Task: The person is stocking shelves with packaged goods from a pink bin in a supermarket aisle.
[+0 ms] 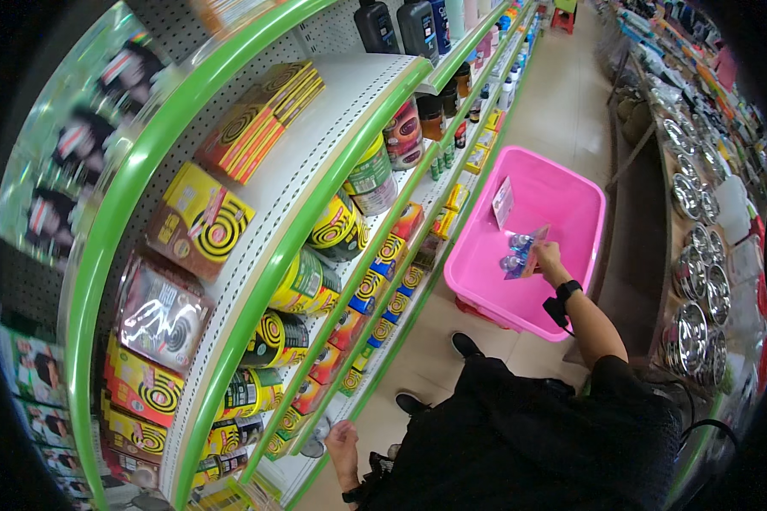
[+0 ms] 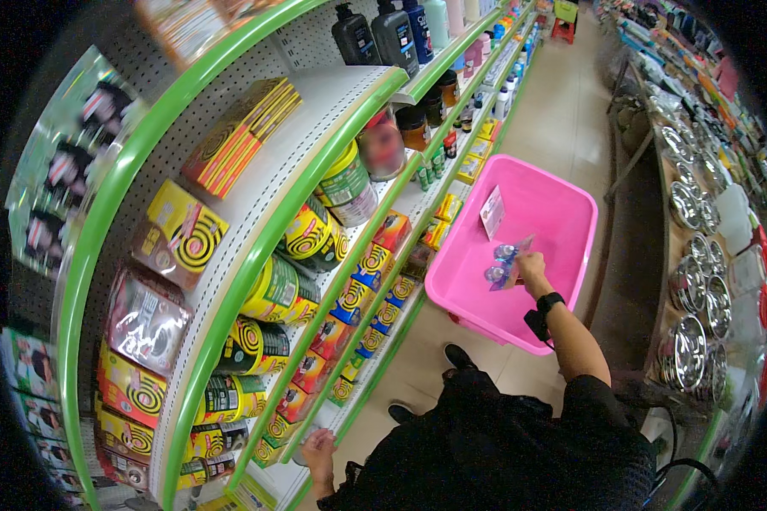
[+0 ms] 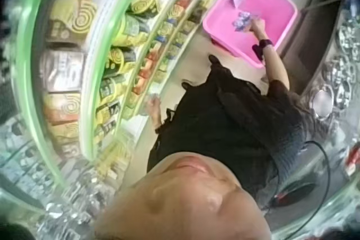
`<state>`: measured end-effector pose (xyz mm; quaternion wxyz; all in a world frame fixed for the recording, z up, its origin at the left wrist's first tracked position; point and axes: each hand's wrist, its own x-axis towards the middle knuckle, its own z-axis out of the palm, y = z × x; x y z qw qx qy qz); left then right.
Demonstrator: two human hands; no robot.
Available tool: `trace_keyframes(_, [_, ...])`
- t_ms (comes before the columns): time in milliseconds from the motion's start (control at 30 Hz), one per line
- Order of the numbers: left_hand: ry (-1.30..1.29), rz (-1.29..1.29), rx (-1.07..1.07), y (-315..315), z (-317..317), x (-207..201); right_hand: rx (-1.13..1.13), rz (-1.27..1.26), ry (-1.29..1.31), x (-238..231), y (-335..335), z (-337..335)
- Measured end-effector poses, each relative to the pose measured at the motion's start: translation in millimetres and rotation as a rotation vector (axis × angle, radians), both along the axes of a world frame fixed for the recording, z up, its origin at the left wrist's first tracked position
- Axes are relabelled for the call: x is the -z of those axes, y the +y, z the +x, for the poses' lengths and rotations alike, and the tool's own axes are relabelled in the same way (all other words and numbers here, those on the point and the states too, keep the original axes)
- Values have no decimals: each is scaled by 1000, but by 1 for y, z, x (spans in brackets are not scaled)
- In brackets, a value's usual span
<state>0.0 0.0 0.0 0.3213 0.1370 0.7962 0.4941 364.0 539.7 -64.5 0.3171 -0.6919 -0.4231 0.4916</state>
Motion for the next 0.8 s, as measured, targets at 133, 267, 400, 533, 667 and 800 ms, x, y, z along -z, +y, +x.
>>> trace_keyframes(133, [-12, -96, 10, -1, 32, -4, 97, -45, 54, 53, 49, -17])
trace_keyframes(267, [24, -211, 142, 29, 68, -30, 114, -114, -14, 70, 86, -14])
trace_keyframes(400, [-29, -279, 251, 32, 76, -49, 94, -129, -53, 74, 102, -25])
trace_keyframes(533, [-5, -389, 324, 46, 67, -63, 109, -143, -11, 81, 125, -29])
trace_keyframes(667, [66, -356, 327, 50, 63, -61, 97, -160, 88, 99, 150, -23])
trace_keyframes(800, [71, -493, 374, 57, 70, -69, 121, -61, -6, 118, 165, -33])
